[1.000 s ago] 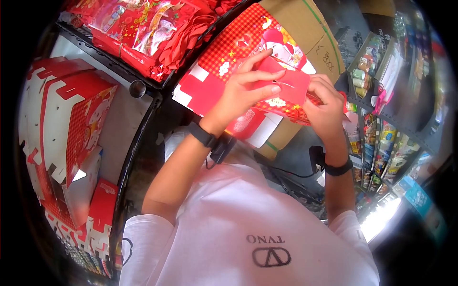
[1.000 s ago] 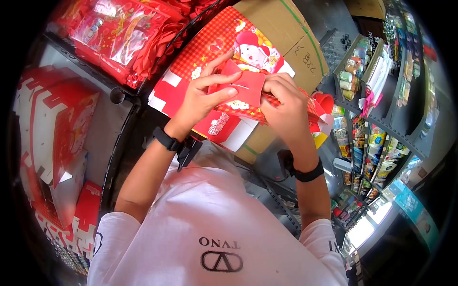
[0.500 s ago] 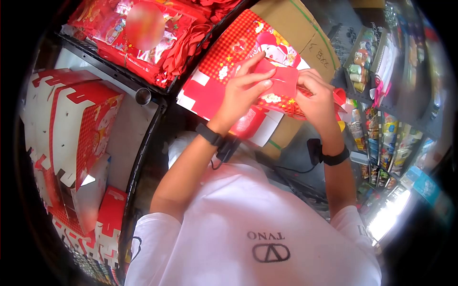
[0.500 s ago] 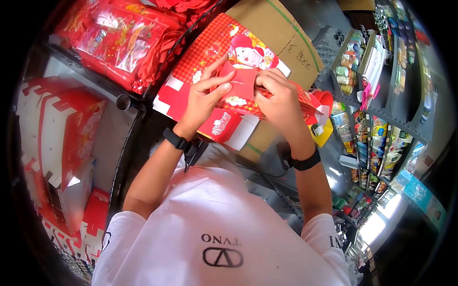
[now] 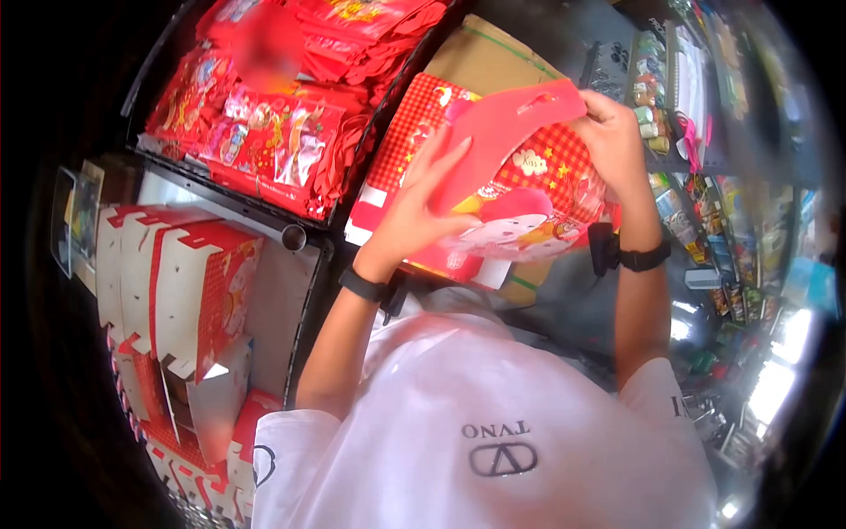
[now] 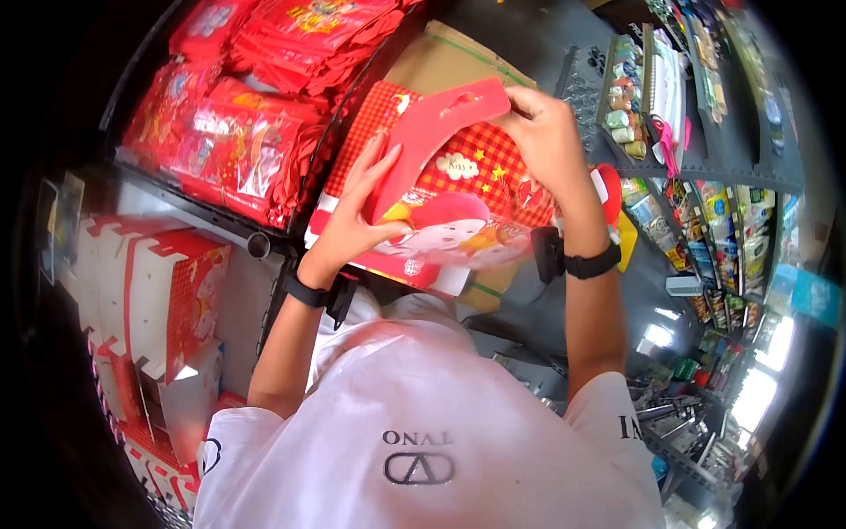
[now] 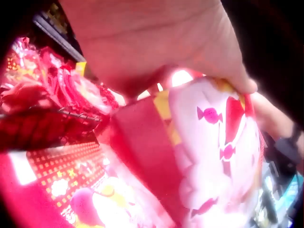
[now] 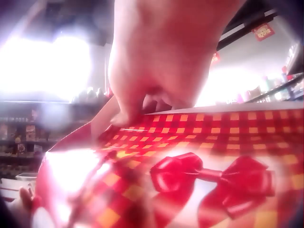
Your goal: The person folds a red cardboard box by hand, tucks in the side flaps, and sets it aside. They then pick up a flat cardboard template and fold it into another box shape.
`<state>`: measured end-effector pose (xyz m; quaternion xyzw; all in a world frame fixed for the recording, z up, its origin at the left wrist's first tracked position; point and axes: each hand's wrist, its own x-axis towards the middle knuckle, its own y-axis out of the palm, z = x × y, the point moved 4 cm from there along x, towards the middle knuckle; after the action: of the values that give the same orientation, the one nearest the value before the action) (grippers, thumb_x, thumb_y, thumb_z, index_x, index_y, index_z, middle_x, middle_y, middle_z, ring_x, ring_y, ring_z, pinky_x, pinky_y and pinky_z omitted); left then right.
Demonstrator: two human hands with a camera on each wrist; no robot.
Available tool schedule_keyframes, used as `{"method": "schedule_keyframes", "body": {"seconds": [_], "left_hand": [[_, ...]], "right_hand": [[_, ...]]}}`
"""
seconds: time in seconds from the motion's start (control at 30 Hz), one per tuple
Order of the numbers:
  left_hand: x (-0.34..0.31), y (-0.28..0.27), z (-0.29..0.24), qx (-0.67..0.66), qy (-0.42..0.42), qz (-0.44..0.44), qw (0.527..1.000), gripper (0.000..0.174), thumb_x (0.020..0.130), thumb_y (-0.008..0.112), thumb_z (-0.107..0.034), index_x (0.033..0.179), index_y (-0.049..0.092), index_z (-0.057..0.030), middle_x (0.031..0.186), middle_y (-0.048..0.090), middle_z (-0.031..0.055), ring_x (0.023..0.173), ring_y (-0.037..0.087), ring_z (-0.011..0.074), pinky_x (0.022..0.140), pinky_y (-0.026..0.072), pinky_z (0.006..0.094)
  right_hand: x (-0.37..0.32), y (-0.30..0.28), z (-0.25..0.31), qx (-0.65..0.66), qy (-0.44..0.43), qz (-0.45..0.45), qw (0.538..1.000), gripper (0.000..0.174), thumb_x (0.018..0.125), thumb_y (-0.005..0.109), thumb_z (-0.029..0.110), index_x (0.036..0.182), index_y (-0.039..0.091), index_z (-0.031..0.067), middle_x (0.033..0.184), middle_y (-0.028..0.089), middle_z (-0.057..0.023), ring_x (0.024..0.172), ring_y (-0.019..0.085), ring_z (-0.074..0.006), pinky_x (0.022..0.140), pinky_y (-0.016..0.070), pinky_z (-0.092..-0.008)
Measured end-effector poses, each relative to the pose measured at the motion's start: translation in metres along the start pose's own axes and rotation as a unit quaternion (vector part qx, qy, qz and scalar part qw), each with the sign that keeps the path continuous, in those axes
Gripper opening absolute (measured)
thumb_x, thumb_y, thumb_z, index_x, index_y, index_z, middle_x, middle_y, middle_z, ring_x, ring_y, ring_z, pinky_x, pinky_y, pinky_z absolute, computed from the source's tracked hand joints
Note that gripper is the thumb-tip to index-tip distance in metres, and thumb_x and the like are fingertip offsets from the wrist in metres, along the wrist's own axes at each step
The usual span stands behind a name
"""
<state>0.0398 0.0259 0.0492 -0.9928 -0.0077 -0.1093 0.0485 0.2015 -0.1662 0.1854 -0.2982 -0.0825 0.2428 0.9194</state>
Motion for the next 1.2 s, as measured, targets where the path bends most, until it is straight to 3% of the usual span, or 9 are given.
{"method": "schedule_keyframes", "body": {"seconds": [0.2,0.27,0.47,0.63,0.7,0.77,1.0,1.07,1.2], "left_hand": [[0.004,-0.016,-0.031,-0.245,-0.067,0.012,0.967,0.108,0.075,0.083,-0.017,0.166,0.027,-0.0107,0.173,0.020,0.0168,0.162,0.015,0.0295,0.130,0.0121,0.0467],[0.013,-0.022,-0.028,-0.117,-0.016,0.056,0.991,0.114,0.075,0.084,-0.013,0.168,0.018,-0.0095,0.173,0.020,0.0144,0.160,0.020,0.0269,0.129,0.0199,0.0476],[0.019,-0.006,-0.028,-0.118,-0.068,0.080,0.987,0.123,0.073,0.091,-0.014,0.168,0.012,-0.0103,0.168,0.026,0.0133,0.153,0.032,0.0242,0.121,0.0364,0.0464],[-0.005,-0.014,-0.007,-0.176,-0.119,-0.016,0.977,0.109,0.081,0.085,-0.018,0.167,0.019,-0.0078,0.164,0.035,0.0142,0.149,0.040,0.0266,0.122,0.0338,0.0421],[-0.019,-0.024,0.002,-0.188,-0.129,-0.052,0.972,0.098,0.087,0.078,-0.019,0.166,0.022,-0.0052,0.163,0.037,0.0146,0.149,0.040,0.0259,0.123,0.0323,0.0393],[-0.035,-0.033,0.027,-0.251,-0.157,-0.074,0.952,0.091,0.091,0.072,-0.020,0.166,0.022,-0.0040,0.163,0.039,0.0148,0.148,0.042,0.0254,0.123,0.0324,0.0382],[-0.062,-0.040,0.040,-0.348,-0.296,-0.042,0.888,0.067,0.100,0.061,-0.031,0.156,0.035,-0.0030,0.134,0.063,0.0148,0.120,0.065,0.0250,0.100,0.0552,0.0398],[-0.058,-0.033,0.035,-0.339,-0.304,-0.038,0.889,0.070,0.100,0.062,-0.033,0.156,0.034,-0.0029,0.136,0.062,0.0144,0.120,0.065,0.0252,0.101,0.0551,0.0402],[-0.041,-0.030,0.031,-0.320,-0.300,-0.019,0.898,0.066,0.101,0.063,-0.025,0.156,0.036,-0.0036,0.138,0.061,0.0126,0.120,0.064,0.0230,0.103,0.0533,0.0385]], "right_hand": [[0.018,-0.006,0.026,-0.021,-0.022,0.087,0.996,0.023,0.097,0.072,0.010,0.113,0.073,-0.0057,0.102,0.077,-0.0048,0.095,0.067,-0.0086,0.086,0.0533,-0.0264],[0.020,0.006,0.026,0.004,-0.052,0.134,0.990,0.024,0.096,0.072,0.010,0.114,0.073,-0.0060,0.101,0.078,-0.0064,0.094,0.068,-0.0092,0.086,0.0533,-0.0268],[0.010,0.041,0.020,-0.067,-0.034,0.117,0.990,0.030,0.093,0.071,0.024,0.113,0.076,0.0015,0.095,0.075,-0.0213,0.089,0.074,-0.0336,0.081,0.0553,-0.0405],[-0.061,-0.005,0.048,-0.144,-0.230,-0.193,0.943,0.024,0.094,0.073,0.010,0.117,0.073,0.0025,0.108,0.075,-0.0176,0.101,0.071,-0.0336,0.084,0.0557,-0.0381],[-0.100,-0.039,0.023,-0.178,-0.228,-0.313,0.905,0.019,0.092,0.072,0.001,0.111,0.073,0.0006,0.109,0.074,-0.0158,0.101,0.071,-0.0337,0.085,0.0565,-0.0395],[-0.137,-0.061,-0.028,-0.070,-0.103,-0.406,0.905,0.015,0.102,0.066,0.006,0.114,0.070,-0.0015,0.113,0.074,-0.0104,0.102,0.070,-0.0184,0.093,0.0548,-0.0353],[-0.176,-0.037,-0.159,0.178,0.169,-0.175,0.954,0.070,0.109,0.046,0.055,0.159,0.039,0.0059,0.157,0.049,-0.0098,0.144,0.047,-0.0202,0.118,0.0388,-0.0371],[-0.173,-0.010,-0.162,0.471,0.216,-0.072,0.852,0.076,0.107,0.046,0.060,0.161,0.035,0.0069,0.157,0.050,-0.0093,0.143,0.048,-0.0202,0.119,0.0397,-0.0399],[-0.177,-0.017,-0.157,0.500,0.191,-0.022,0.844,0.079,0.106,0.045,0.063,0.160,0.035,0.0067,0.156,0.051,-0.0100,0.143,0.048,-0.0204,0.119,0.0398,-0.0414]]}}
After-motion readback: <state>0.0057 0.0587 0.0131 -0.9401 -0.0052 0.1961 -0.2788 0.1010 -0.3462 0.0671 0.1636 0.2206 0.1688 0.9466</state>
